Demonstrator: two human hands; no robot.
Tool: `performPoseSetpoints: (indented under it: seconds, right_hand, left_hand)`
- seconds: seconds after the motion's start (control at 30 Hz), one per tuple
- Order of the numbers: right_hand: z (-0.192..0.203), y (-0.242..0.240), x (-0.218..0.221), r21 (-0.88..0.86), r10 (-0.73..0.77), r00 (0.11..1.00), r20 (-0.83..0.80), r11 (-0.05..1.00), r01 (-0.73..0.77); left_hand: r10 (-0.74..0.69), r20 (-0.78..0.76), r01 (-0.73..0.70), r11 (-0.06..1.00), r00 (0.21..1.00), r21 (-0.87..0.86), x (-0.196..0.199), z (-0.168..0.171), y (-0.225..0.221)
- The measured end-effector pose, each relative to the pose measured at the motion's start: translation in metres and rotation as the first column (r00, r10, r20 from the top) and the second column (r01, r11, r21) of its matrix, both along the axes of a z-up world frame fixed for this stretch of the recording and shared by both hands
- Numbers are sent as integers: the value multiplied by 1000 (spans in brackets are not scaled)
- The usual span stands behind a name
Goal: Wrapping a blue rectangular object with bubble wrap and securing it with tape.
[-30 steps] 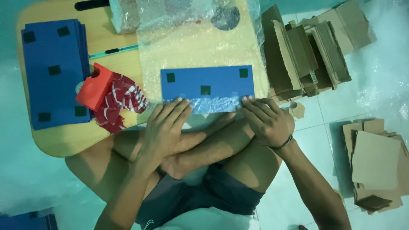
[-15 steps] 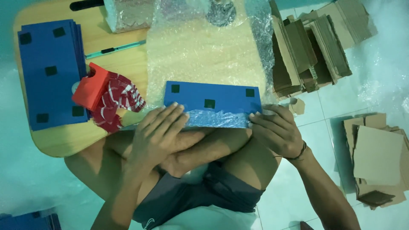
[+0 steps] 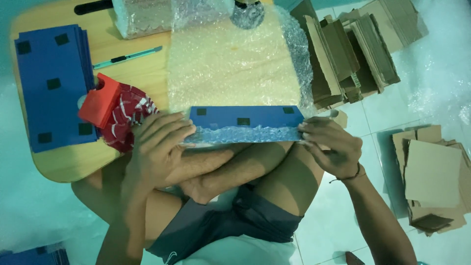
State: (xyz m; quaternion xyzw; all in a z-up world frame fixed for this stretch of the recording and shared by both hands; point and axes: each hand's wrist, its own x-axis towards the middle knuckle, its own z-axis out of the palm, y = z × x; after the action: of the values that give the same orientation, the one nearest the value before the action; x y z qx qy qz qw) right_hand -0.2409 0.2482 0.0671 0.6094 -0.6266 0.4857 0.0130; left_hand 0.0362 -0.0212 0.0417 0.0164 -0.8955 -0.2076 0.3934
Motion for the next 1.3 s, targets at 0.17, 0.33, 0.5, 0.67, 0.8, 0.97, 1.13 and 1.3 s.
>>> performPoseSetpoints:
  seconds: [0.17, 0.33, 0.5, 0.67, 0.8, 0.97, 1.13, 1.3]
  right_hand:
    - [-11, -4, -22, -26, -7, 990, 140, 1000, 11]
    - [-43, -1, -63, -38, -18, 964, 264, 999, 29]
    - [-52, -21, -85, 33, -156, 907, 392, 987, 155]
    - [-44, -56, -83, 47, -121, 780, 613, 992, 117]
    - [-16, -71, -81, 429, -395, 733, 554, 890, 155]
    - [-16, -80, -87, 490, -413, 786, 461, 856, 162]
    - [-13, -86, -84, 559, -471, 805, 362, 800, 217]
    - [1, -96, -65, 638, -485, 849, 210, 726, 256]
  left_hand:
    - [-90, -6, 89, 968, 996, 235, -12, 3, -10]
    - [-161, -3, 147, 899, 987, 413, -24, -1, -33]
    - [-82, -2, 67, 806, 997, 588, -46, -1, -48]
    - [59, 24, -62, 808, 998, 585, -71, 0, -47]
    - [168, 50, -168, 824, 984, 541, -82, -8, -49]
    - [299, 38, -289, 871, 953, 398, -87, -19, -46]
    - [375, 143, -400, 879, 916, 258, -79, -35, -51]
    - [436, 372, -520, 839, 819, 161, -70, -23, -43]
